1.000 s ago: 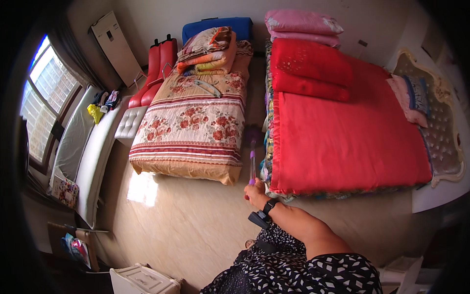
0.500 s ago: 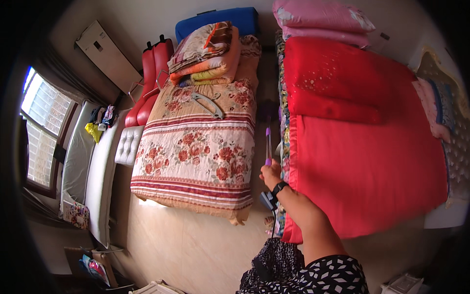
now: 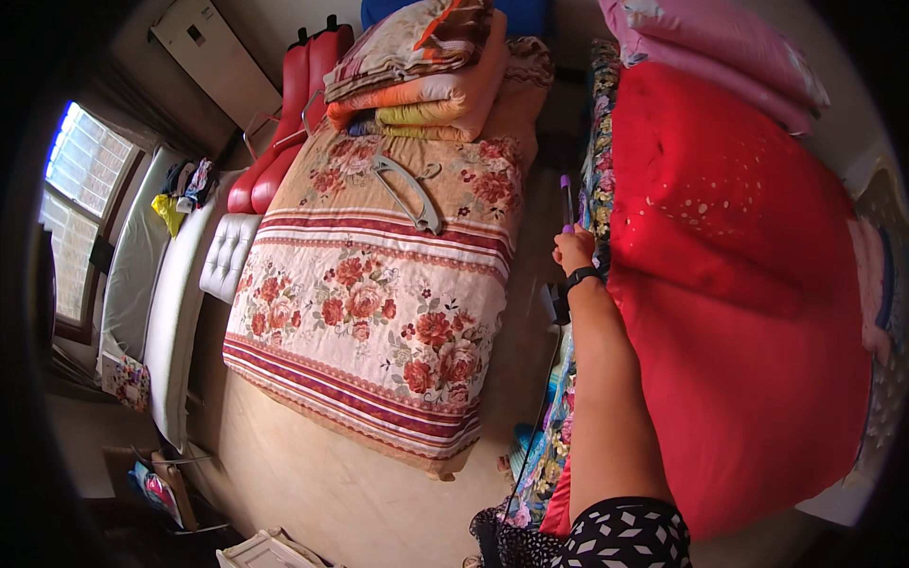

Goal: The recorder mops the floor across several rooms of an apartment using a purple mop.

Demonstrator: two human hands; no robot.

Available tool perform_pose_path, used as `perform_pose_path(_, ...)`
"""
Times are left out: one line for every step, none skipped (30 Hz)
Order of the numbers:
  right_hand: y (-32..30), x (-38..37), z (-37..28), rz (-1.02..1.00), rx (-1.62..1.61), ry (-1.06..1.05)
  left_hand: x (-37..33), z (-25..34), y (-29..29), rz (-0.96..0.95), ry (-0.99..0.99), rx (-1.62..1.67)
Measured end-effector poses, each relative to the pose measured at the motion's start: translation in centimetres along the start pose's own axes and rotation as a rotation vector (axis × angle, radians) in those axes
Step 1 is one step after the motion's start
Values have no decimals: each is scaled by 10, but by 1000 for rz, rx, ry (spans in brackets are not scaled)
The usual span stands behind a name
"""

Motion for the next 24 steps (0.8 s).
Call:
perform_pose_path(-6,-4,3,2,112,11,4,-4,-1,11,-11,1)
perform_pose_path(-14,-5,6,6,223,21,4,-6,1,13,-15,0)
perform_pose_path(-16,-3,11,7,232,26,8,-10,1,16,-18,5)
perform_pose_path(-22,3,14,65,389,5,11,-14,-3,23,-28,7)
perform_pose_path(-29,10,15,124,545,-18,14,-18,-4,23,-32,4)
perform_pose_path(-33,20,18,101,534,-21,18,-23,-7,21,-33,6)
perform_pose_path(-31,43,21,62,496,15,23,-30,-11,24,-35,19)
perform_pose_path(-29,67,22,25,459,50,25,-35,-16,21,-25,26)
perform_pose_path(-50,64,36,3,396,155,24,-36,-16,-11,-19,11)
perform_pose_path(-53,82,43,-6,443,69,28,-44,-23,-17,-8,20)
perform_pose_path(-53,102,49,-14,492,-19,30,-49,-29,-31,14,26)
perform_pose_path(-62,115,65,34,556,14,28,-51,-35,-63,40,24)
perform_pose_path(-63,141,82,8,533,135,27,-52,-41,-91,81,33)
perform_pose_path(-63,173,92,-5,476,141,27,-55,-49,-134,119,40)
perform_pose_path(-57,209,96,-57,437,151,17,-43,-51,-183,212,27)
perform_pose_path(-47,249,97,-126,400,172,-12,-41,-56,-618,343,211)
perform_pose_path(-53,284,99,-148,362,180,3,-23,-29,-464,360,201)
perform_pose_path(-57,315,100,-173,311,191,5,-10,-23,-299,378,120)
perform_pose_path(-70,338,106,-189,444,182,32,10,10,-318,425,100)
perform_pose_path(-65,379,96,-215,471,192,28,14,15,-393,435,92)
perform_pose_path(-76,407,98,-254,478,188,27,19,25,-463,454,70)
perform_pose_path(-88,434,98,-289,485,182,27,24,37,-477,490,0)
perform_pose_path(-88,473,86,-336,465,197,17,22,41,-501,516,-47)
perform_pose_path(-100,496,84,-358,512,239,18,25,58,-555,527,-110)
Point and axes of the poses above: each hand's wrist, its own x-axis away from the middle knuckle, its own y-axis out of the palm, z = x × y, the point moved 7 cm from there along -x, towards the middle knuckle, and after that the axes turned 2 degrees about -z, right-handed, at the moved point
